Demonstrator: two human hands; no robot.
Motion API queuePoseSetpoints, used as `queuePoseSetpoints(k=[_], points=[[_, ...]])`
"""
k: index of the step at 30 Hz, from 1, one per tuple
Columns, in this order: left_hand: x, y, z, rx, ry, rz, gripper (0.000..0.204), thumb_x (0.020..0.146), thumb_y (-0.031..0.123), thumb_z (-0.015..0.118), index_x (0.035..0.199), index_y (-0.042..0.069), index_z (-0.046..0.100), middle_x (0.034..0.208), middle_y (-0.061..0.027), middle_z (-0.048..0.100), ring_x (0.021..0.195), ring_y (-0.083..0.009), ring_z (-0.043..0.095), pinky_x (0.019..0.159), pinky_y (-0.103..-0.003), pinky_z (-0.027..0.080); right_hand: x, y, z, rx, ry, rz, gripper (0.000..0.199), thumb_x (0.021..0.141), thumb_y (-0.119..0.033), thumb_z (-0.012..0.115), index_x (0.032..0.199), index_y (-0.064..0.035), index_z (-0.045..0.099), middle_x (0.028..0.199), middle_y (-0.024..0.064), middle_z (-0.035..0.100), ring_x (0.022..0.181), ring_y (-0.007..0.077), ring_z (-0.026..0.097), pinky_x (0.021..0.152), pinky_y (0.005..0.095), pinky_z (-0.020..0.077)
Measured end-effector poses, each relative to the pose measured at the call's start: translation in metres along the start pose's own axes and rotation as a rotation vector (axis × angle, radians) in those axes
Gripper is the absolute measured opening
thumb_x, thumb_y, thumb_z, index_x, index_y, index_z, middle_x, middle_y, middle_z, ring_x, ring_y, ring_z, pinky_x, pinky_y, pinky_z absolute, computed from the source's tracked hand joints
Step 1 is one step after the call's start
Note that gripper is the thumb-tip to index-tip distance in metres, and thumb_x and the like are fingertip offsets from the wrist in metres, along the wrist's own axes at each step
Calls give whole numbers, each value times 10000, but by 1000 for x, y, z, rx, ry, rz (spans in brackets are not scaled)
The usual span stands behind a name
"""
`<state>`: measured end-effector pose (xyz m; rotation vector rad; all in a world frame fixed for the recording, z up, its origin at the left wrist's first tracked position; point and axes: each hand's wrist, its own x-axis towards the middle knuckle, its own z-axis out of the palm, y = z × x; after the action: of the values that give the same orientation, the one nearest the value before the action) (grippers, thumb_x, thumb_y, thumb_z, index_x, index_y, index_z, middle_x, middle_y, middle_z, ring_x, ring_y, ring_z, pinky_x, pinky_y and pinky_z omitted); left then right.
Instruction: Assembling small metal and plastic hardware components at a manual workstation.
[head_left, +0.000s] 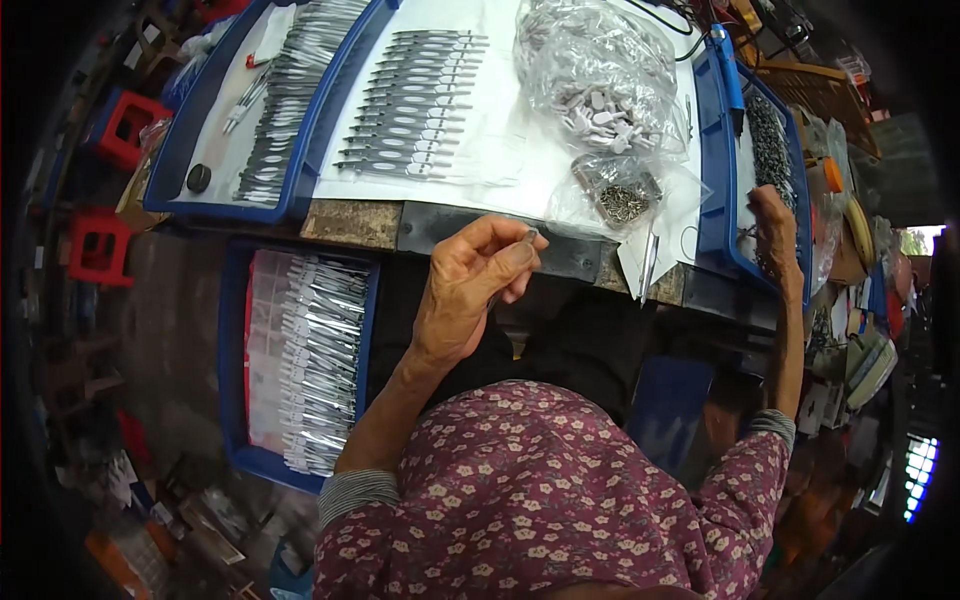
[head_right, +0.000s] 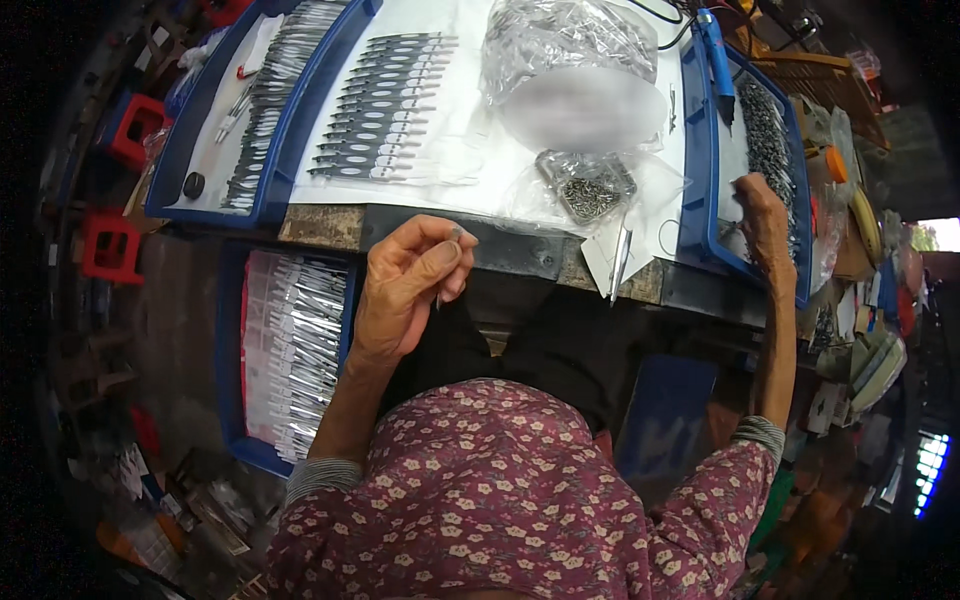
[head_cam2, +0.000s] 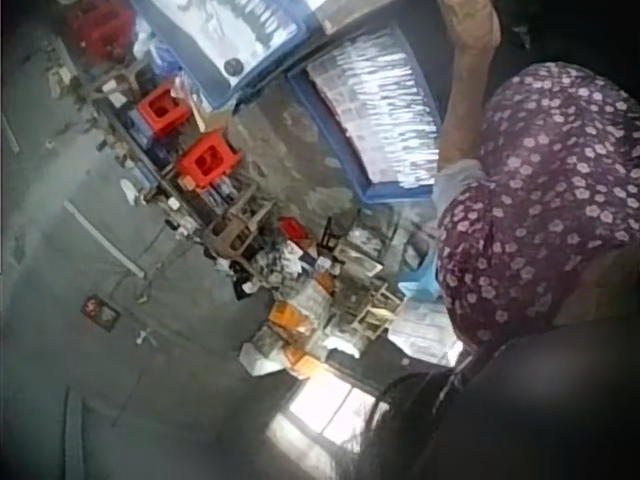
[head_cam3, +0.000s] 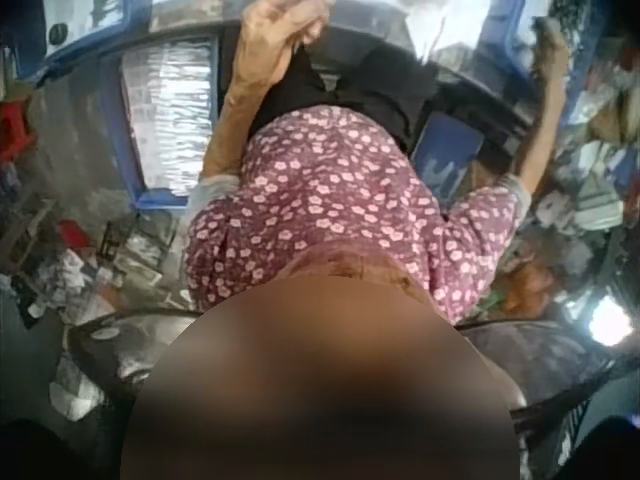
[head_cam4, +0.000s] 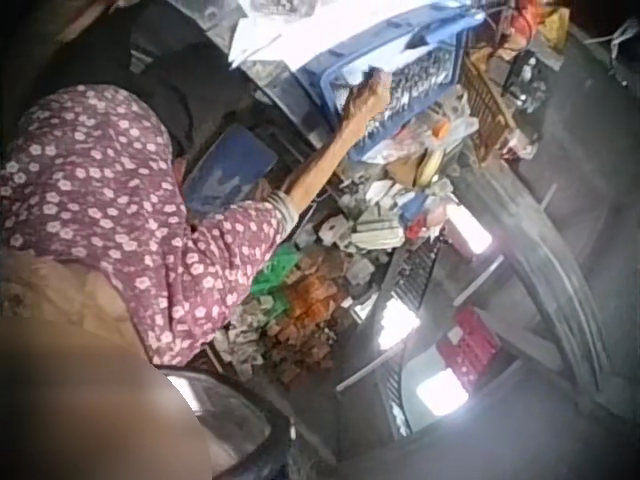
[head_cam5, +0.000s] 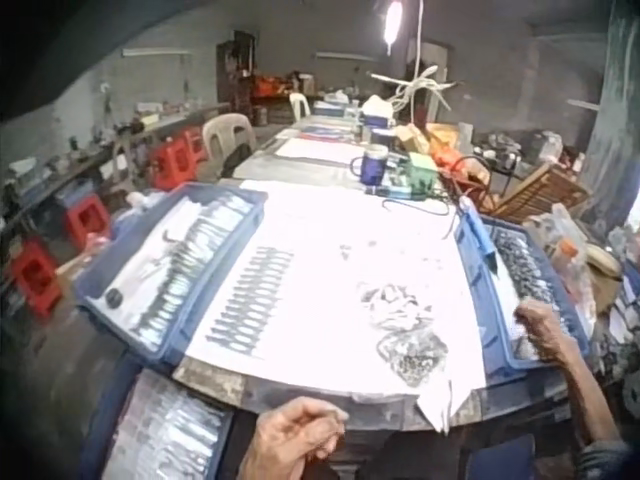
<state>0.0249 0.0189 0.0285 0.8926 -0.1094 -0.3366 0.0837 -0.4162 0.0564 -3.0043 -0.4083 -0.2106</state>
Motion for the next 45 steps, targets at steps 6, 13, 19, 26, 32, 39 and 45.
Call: queuePoseSetpoints(k=[6, 13, 19, 26, 32, 39, 45], points=[[0, 2, 5, -8, 39, 35, 156, 844, 61, 572, 976, -22, 580, 876, -74, 611, 754, -99, 539, 702, -217, 435, 11, -66, -38, -276, 562, -61, 151, 858, -48, 473, 991, 9, 516, 859, 145, 561, 766, 303, 565, 673, 333, 444], [5, -8, 10, 26, 80, 79, 152, 800, 70, 647, 913, -23, 605, 860, -61, 636, 746, -49, 555, 658, -166, 440, 10, -210, -11, 891, 223, 210, 209, 858, -110, 537, 1042, -16, 571, 780, 33, 559, 645, 67, 507, 535, 193, 398], [9, -16, 7, 107, 169, 39, 134, 795, 64, 647, 879, -31, 605, 746, -16, 599, 610, -40, 511, 562, -168, 423, 3, -272, 37, 1399, -56, 223, 387, 830, -48, 580, 1201, -5, 478, 699, -37, 479, 557, 25, 410, 477, 159, 318], [8, -26, -2, 59, 214, 36, 144, 785, 70, 652, 868, -34, 596, 755, -26, 597, 604, -47, 513, 531, -166, 416, 0, -284, 49, 1520, -121, 213, 465, 824, -71, 609, 1245, 20, 430, 682, -18, 483, 537, 33, 427, 448, 163, 336], [7, -28, -6, 84, 217, 5, 159, 786, 83, 650, 868, -38, 589, 734, -28, 588, 585, -46, 509, 512, -167, 410, -2, -284, 51, 1456, -171, 202, 462, 836, -21, 567, 1270, 12, 410, 689, -19, 479, 570, 22, 448, 467, 165, 362], [7, -31, -7, 109, 185, -8, 153, 799, 95, 636, 861, -35, 583, 714, -26, 579, 579, -44, 501, 513, -168, 408, -5, -285, 57, 1469, -134, 214, 456, 837, -32, 571, 1265, 8, 418, 662, -12, 484, 527, 28, 450, 432, 167, 359], [8, -33, -9, 131, 173, -13, 145, 803, 93, 628, 858, -33, 580, 698, -25, 571, 580, -45, 502, 512, -171, 406, -5, -284, 59, 1470, -149, 233, 460, 837, -38, 575, 1267, 5, 417, 657, -12, 484, 523, 27, 449, 426, 168, 358]])
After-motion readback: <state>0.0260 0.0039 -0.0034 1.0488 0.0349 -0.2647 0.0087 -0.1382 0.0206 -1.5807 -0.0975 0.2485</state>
